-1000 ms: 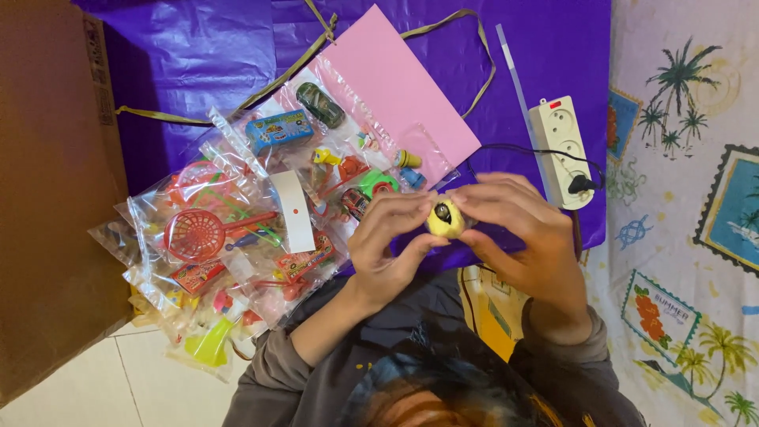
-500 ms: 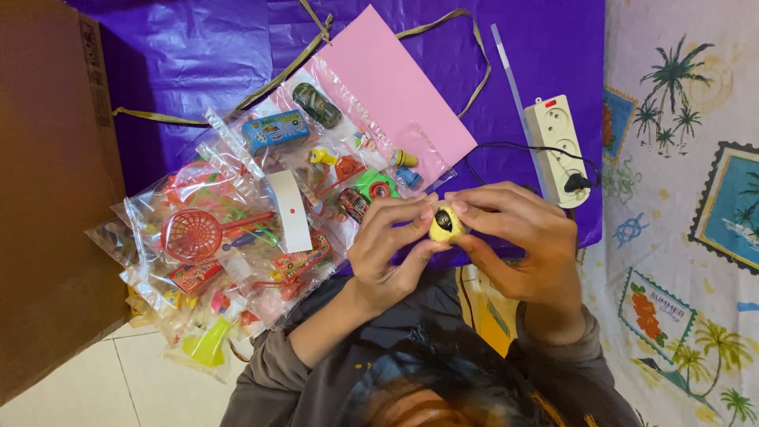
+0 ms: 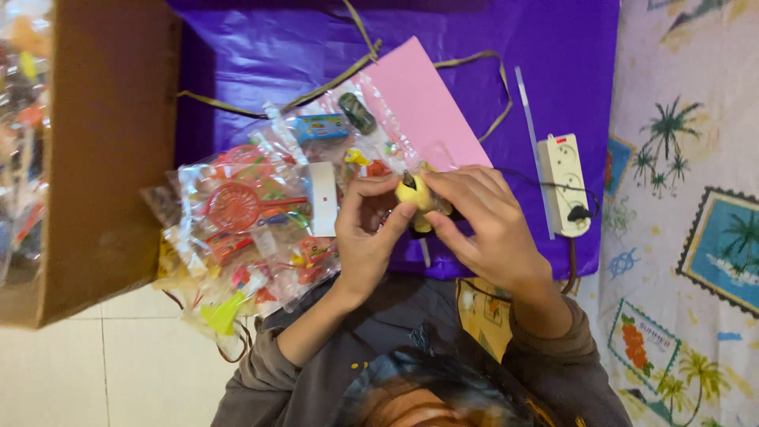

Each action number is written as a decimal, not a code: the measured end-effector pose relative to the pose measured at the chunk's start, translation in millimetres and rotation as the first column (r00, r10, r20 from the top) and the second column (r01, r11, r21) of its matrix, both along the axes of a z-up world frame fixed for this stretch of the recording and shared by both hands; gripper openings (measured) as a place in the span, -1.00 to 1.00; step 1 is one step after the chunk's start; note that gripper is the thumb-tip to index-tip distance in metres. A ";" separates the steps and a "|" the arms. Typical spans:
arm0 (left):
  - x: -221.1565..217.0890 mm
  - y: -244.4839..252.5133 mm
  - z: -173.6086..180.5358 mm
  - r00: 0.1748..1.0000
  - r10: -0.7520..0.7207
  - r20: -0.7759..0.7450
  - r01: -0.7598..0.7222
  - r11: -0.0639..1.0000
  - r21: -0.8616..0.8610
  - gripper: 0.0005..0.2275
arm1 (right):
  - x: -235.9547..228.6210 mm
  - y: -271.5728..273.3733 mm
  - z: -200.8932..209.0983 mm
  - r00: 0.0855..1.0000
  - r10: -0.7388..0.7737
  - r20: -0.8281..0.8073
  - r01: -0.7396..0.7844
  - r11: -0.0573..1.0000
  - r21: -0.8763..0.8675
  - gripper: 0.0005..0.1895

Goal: The person sorts various small plastic toys from a large cardboard box, organizing them onto a purple and pink workspace, and then applies hot glue to the top of a yellow toy using a glue gun.

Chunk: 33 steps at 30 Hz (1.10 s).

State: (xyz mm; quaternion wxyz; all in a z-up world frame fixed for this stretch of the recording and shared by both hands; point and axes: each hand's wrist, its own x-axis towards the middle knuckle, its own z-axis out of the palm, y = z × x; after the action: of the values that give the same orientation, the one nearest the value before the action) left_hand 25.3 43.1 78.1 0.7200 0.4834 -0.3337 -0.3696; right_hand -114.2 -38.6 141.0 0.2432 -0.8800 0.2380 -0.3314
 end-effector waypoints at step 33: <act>110.3 23.1 90.7 1.000 0.024 0.015 -0.024 1.000 0.000 -0.36 | 121.9 -10.9 17.5 0.783 0.207 0.587 -0.617 0.386 0.686 -0.48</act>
State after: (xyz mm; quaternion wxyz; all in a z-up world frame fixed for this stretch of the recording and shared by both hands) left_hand 135.6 66.2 168.8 0.7217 0.4903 -0.3333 -0.3573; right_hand 7.7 -49.5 158.6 0.7629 -0.5816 0.0791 -0.2712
